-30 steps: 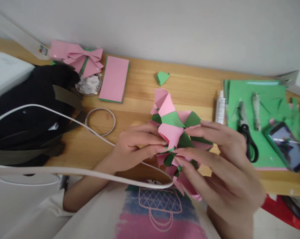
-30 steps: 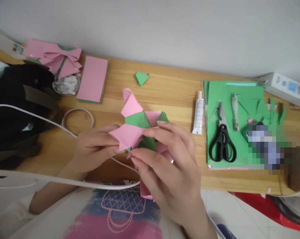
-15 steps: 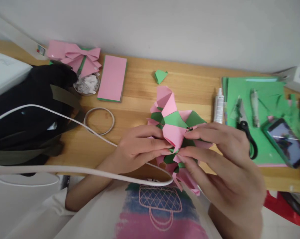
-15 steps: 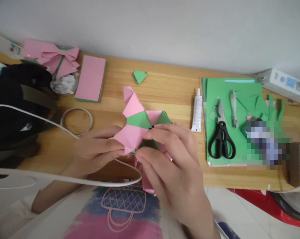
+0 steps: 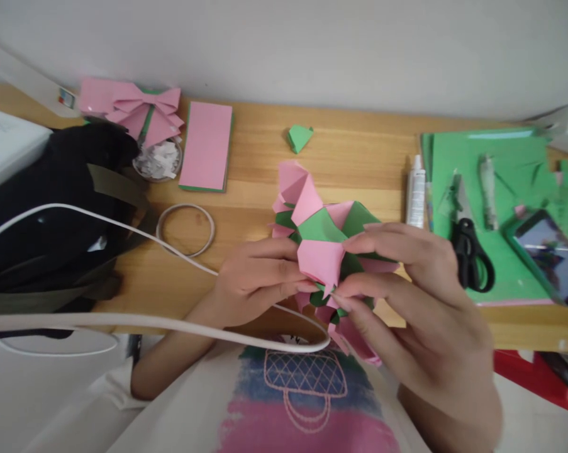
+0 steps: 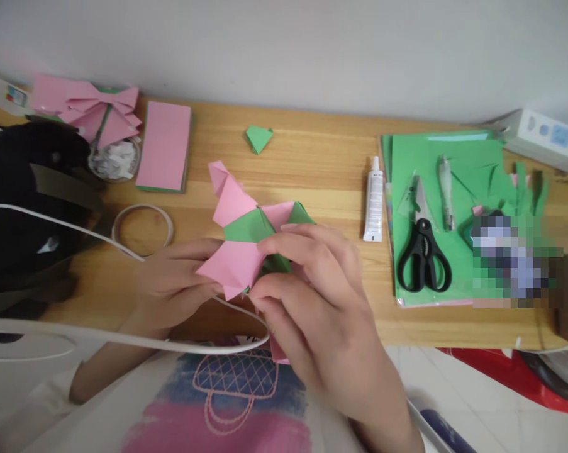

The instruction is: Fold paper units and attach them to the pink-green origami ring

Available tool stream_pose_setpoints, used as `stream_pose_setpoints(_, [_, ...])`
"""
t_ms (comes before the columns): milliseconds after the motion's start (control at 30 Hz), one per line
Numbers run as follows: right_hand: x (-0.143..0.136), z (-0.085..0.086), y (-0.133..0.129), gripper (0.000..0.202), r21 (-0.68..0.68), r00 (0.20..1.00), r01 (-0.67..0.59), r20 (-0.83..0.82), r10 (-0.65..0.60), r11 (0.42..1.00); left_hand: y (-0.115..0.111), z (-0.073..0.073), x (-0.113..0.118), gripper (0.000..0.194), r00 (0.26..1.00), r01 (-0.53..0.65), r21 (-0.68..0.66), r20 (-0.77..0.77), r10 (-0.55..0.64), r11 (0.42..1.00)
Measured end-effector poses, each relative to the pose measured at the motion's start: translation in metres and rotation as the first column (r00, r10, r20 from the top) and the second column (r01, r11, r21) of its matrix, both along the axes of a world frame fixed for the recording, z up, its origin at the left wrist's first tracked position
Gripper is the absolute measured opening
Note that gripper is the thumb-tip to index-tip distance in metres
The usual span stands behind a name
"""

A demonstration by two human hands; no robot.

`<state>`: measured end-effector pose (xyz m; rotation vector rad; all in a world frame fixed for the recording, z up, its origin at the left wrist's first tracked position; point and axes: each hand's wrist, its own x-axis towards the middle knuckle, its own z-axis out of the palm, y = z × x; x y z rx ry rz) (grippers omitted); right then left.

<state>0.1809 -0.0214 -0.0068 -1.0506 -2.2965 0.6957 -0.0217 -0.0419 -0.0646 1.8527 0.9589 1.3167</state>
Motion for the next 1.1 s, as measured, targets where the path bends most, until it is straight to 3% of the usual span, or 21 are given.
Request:
stream_pose_setpoints(600, [0.0043, 0.0006, 0.0034, 0.014, -0.003, 0.997, -0.059, -0.041, 0.059, 0.998, 0.0028, -0.004, 0.0029, 0.018, 0.986, 0.069, -0.011, 0.155, -0.066, 0.998])
stream_pose_setpoints(933, [0.0058, 0.0006, 0.0015, 0.012, -0.036, 0.998, -0.052, -0.043, 0.051, 0.998, -0.0006, -0.0017, 0.0052, 0.022, 0.979, 0.057, -0.128, 0.199, -0.03, 0.99])
stream_pose_setpoints(1100, [0.0065, 0.003, -0.0016, 0.013, -0.071, 0.998, -0.043, -0.051, 0.039, 0.997, 0.0021, -0.0029, 0.0081, 0.022, 0.969, 0.039, -0.102, 0.247, -0.013, 0.994])
